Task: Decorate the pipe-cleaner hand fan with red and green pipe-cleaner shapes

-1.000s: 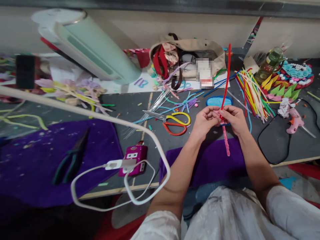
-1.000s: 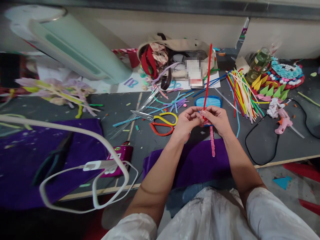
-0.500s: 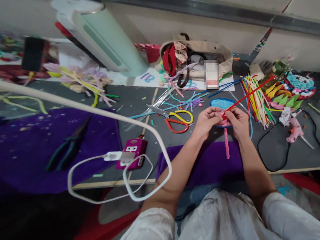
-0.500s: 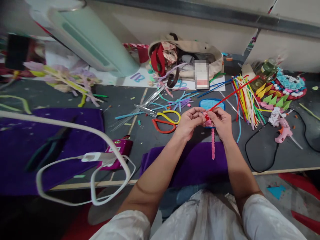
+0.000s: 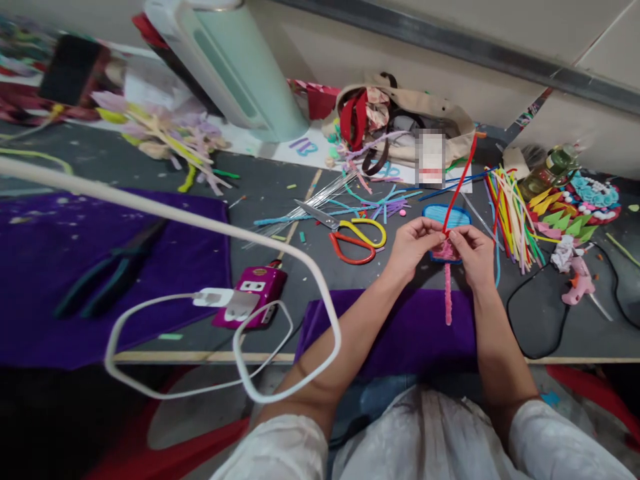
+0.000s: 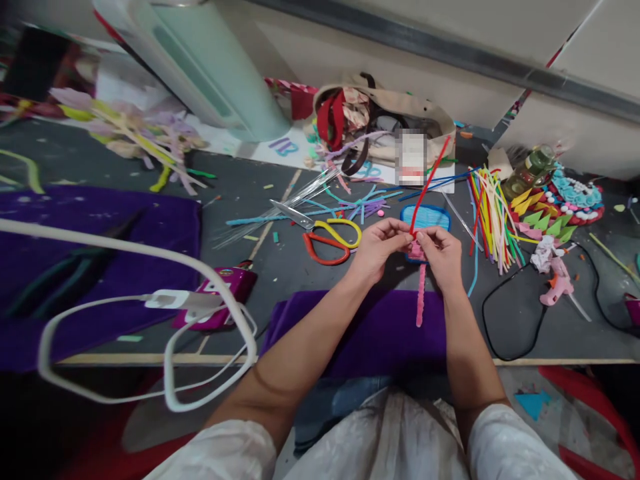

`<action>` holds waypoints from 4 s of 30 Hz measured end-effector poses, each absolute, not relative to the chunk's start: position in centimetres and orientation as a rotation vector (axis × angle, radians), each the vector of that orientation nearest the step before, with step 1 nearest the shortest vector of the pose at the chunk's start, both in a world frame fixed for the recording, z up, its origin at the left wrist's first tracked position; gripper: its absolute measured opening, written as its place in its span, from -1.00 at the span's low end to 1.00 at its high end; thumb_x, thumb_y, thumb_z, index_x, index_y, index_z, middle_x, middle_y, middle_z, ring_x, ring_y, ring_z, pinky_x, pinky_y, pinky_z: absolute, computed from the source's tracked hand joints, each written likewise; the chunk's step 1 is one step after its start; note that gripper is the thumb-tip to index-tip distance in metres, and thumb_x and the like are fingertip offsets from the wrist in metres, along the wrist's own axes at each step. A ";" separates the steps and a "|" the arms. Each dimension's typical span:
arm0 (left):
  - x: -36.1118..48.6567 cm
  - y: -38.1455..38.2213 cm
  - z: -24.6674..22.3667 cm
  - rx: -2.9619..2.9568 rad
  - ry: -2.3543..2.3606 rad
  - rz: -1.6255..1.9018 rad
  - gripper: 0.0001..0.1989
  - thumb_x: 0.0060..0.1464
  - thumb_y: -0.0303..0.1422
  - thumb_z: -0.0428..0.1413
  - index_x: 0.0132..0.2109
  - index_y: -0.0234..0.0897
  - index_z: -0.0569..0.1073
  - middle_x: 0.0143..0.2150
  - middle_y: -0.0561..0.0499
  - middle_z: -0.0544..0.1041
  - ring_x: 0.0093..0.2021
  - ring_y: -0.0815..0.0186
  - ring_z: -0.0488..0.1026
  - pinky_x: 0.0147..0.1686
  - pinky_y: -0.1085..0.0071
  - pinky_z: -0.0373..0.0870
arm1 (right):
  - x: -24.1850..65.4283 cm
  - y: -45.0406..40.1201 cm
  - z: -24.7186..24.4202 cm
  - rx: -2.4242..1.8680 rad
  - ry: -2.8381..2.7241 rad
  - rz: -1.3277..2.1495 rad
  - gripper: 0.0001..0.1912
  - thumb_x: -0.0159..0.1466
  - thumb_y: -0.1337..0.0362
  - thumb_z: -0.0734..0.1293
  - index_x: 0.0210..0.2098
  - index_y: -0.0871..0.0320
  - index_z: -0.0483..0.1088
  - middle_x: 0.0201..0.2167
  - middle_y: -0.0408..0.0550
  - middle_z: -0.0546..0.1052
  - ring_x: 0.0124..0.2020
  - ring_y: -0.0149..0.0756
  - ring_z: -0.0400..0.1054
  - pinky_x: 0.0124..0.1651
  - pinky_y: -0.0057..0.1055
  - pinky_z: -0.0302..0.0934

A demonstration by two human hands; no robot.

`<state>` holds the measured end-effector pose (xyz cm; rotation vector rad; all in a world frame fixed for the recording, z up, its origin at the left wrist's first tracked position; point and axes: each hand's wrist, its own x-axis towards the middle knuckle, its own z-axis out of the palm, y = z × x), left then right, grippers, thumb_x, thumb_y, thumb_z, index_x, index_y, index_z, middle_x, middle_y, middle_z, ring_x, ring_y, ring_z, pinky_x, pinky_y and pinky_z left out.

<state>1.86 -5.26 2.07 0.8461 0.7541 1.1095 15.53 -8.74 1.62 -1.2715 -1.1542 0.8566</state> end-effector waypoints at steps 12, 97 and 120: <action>1.3 -4.9 2.3 0.953 0.745 1.073 -0.75 -0.22 -0.32 0.35 -0.36 -0.34 0.54 -0.46 0.07 0.53 -0.47 0.42 0.43 -0.39 0.45 0.41 | 15.7 -8.6 1.4 -1.302 -1.267 0.705 -0.78 0.22 0.11 0.38 -0.37 0.15 0.49 -0.45 -0.15 0.52 -0.41 -0.38 0.35 -0.29 -0.42 0.24; 1.9 -4.9 2.0 0.795 0.719 1.217 -0.71 -0.25 -0.41 0.31 -0.29 -0.32 0.46 -0.51 0.14 0.47 -0.53 0.48 0.39 -0.43 0.51 0.35 | 14.3 -9.5 1.9 -1.355 -1.487 0.186 -0.83 0.33 0.15 0.31 -0.23 0.05 0.52 -0.33 -0.05 0.57 -0.29 -0.25 0.44 -0.19 -0.27 0.35; 0.4 -4.5 1.9 1.101 0.896 0.915 -0.82 -0.17 -0.29 0.30 -0.45 -0.33 0.54 -0.56 0.09 0.46 -0.57 0.46 0.35 -0.50 0.50 0.37 | 15.5 -9.4 2.5 -1.460 -1.676 0.127 -0.82 0.37 0.23 0.26 -0.29 0.06 0.50 -0.30 -0.07 0.60 -0.20 -0.21 0.40 -0.07 -0.25 0.26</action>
